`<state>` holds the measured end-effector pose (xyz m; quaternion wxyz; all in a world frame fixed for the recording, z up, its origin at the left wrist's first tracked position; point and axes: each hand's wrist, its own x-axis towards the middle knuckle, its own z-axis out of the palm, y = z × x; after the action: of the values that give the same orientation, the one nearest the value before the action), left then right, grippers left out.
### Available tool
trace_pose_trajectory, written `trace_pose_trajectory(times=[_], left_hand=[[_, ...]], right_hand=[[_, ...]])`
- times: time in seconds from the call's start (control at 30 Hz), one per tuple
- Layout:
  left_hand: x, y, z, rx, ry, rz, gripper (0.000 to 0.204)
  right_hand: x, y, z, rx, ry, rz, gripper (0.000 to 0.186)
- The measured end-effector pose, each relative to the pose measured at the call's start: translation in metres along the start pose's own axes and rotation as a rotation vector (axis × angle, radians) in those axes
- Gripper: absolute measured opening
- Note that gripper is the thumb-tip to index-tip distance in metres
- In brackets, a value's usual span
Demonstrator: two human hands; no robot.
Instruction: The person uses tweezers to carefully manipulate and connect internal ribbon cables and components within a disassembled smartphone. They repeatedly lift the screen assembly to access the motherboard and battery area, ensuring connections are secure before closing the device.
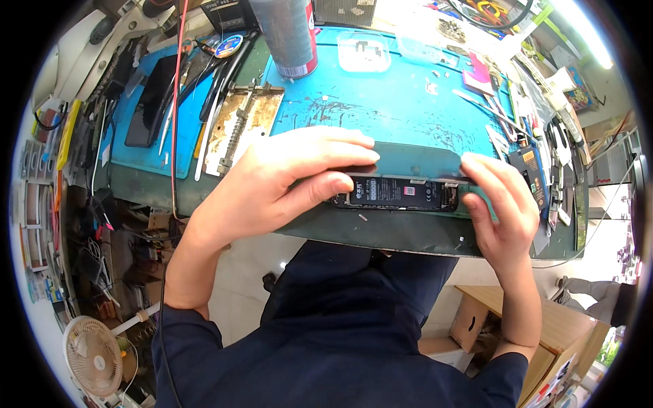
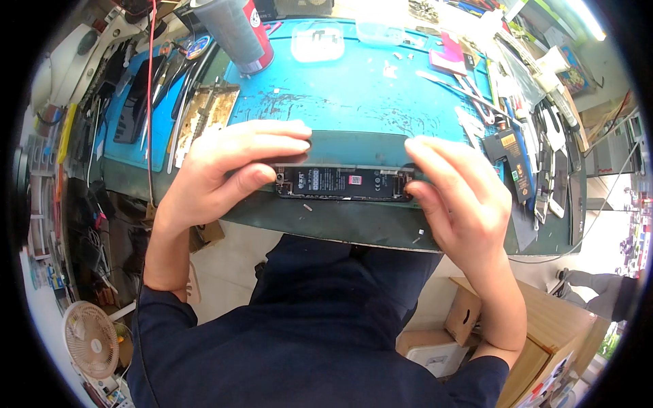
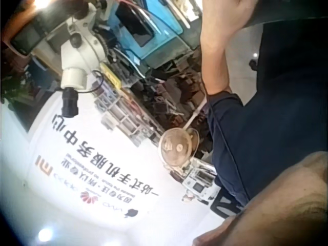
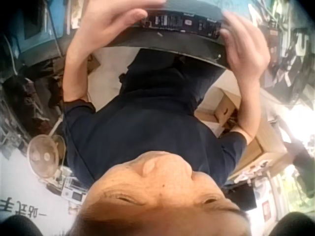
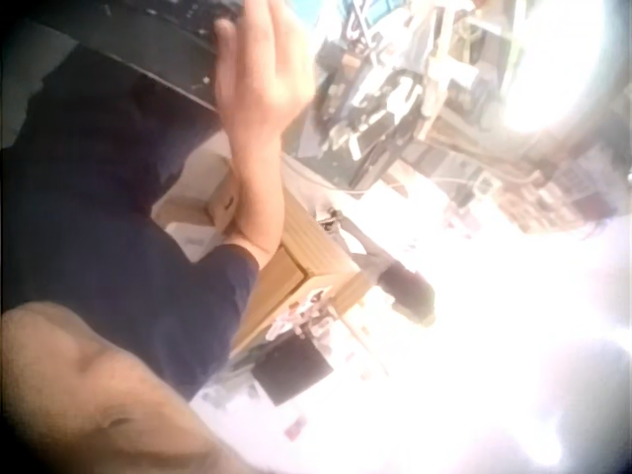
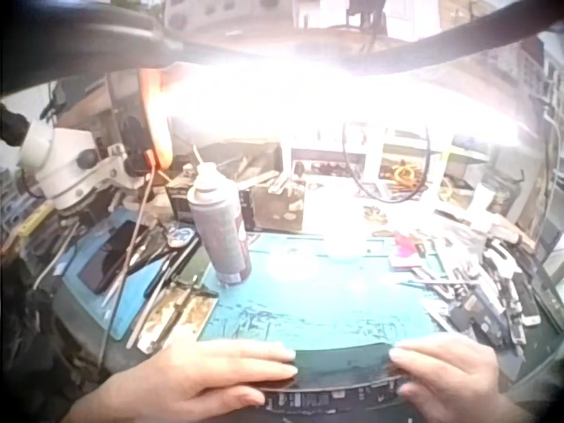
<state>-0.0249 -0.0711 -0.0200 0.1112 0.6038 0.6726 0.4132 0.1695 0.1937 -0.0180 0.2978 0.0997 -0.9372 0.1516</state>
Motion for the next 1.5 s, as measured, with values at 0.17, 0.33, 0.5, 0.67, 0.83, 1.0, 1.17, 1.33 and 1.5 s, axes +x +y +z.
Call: trace_pose_trajectory(times=[0.17, 0.33, 0.5, 0.67, 0.83, 1.0, 1.17, 1.33, 1.5], left_hand=[[-0.008, 0.0, 0.001, 0.026, -0.075, 0.05, 0.041], [-0.006, -0.001, 0.002, 0.105, -0.097, 0.064, 0.071], [0.0, 0.005, 0.002, 0.257, -0.09, 0.066, 0.088], [0.004, 0.005, -0.002, 0.188, -0.154, -0.008, 0.093], [0.015, 0.012, -0.004, 0.19, -0.205, -0.081, 0.097], [0.018, 0.014, -0.001, 0.185, -0.182, -0.071, 0.102], [0.023, 0.016, 0.002, 0.136, -0.186, -0.088, 0.106], [0.015, 0.005, 0.007, 0.134, -0.161, -0.087, 0.116], [0.011, 0.001, 0.009, 0.087, -0.136, -0.113, 0.12]], right_hand=[[0.001, -0.001, -0.005, -0.014, -0.05, -0.109, 0.027], [0.0, -0.001, -0.007, -0.011, -0.175, -0.037, 0.055], [0.01, 0.004, -0.008, 0.054, -0.31, 0.029, 0.073], [0.018, 0.017, -0.014, 0.212, -0.414, 0.095, 0.078], [0.017, 0.019, -0.017, 0.187, -0.387, 0.031, 0.075], [0.008, 0.023, -0.006, 0.218, -0.317, 0.008, 0.074], [-0.002, 0.025, -0.006, 0.226, -0.243, 0.017, 0.076], [-0.008, 0.027, 0.0, 0.268, -0.231, 0.004, 0.078], [-0.01, 0.025, -0.003, 0.255, -0.108, -0.085, 0.074]])
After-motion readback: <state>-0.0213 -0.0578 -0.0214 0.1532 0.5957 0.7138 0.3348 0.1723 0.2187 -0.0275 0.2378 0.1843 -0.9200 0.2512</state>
